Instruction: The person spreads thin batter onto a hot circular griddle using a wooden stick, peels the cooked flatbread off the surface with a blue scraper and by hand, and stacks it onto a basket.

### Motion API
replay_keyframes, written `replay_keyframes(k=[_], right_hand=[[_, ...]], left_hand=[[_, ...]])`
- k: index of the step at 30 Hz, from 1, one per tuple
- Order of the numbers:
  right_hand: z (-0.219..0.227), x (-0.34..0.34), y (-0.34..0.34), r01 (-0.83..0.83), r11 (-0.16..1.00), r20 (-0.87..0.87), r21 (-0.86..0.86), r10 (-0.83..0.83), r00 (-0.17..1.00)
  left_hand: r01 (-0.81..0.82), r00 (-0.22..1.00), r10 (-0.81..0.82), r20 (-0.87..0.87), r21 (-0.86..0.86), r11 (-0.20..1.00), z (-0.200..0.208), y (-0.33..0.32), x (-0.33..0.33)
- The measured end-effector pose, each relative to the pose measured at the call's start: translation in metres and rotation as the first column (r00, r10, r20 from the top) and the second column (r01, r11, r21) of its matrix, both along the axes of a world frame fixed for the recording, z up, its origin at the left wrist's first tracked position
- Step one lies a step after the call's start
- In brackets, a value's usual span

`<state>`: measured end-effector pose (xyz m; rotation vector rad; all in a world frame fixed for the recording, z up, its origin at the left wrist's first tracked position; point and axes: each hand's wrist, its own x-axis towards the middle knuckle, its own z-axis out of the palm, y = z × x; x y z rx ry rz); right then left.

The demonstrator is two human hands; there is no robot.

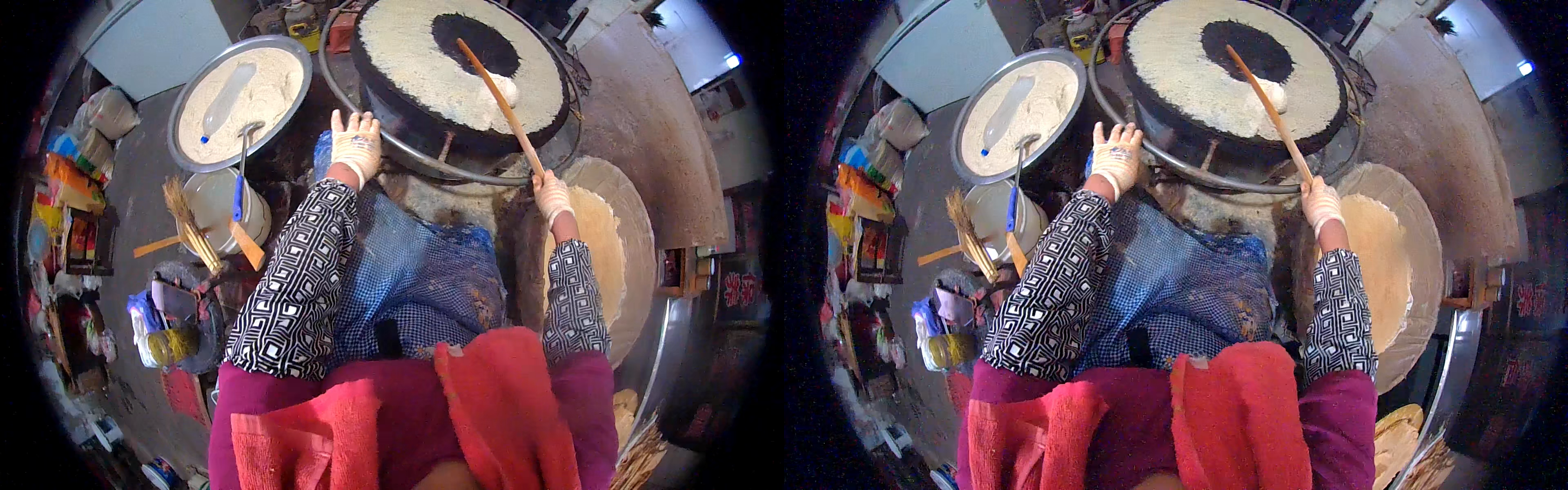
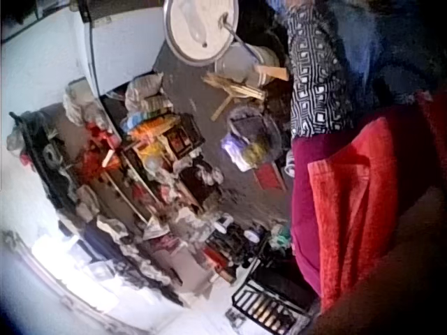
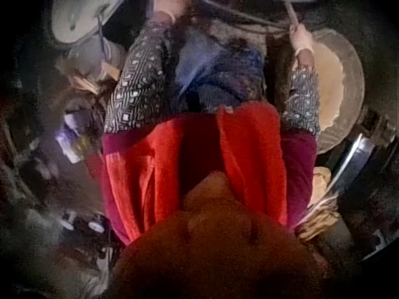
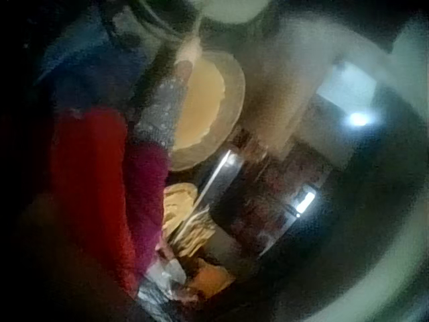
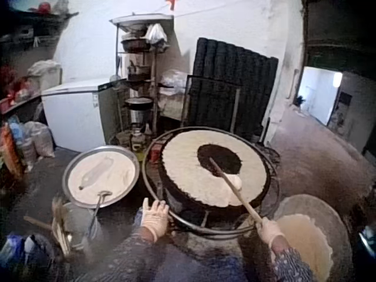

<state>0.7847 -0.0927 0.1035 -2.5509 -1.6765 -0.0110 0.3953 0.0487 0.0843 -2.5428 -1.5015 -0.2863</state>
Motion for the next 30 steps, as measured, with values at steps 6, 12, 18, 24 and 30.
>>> replay_keyframes(k=[6, 12, 18, 24, 30], right_hand=[[0.003, -0.008, -0.031, -0.045, 0.995, -0.044, -0.087, 0.042, 0.998], [-0.015, 0.007, -0.013, 0.11, 0.994, -0.282, 0.026, -0.099, 0.954], [-0.007, 0.006, -0.019, 0.114, 0.99, -0.109, -0.084, -0.123, 0.986], [0.002, -0.023, -0.016, -0.026, 0.994, -0.106, -0.111, 0.014, 0.994], [0.005, -0.014, 0.006, 0.081, 0.995, -0.036, -0.055, -0.083, 0.996]], left_hand=[[-0.091, 0.991, 0.074, -0.112, -0.149, 0.985, 0.005, 0.014, -0.012], [-0.092, 0.991, 0.085, -0.106, -0.058, 0.994, 0.023, 0.019, -0.015], [0.268, 0.963, -0.269, 0.013, -0.136, 0.954, 0.023, -0.072, 0.042], [0.24, 0.964, -0.248, -0.096, -0.094, 0.966, -0.003, -0.063, 0.029], [0.224, 0.966, -0.225, -0.129, -0.018, 0.974, -0.015, -0.041, 0.012]])
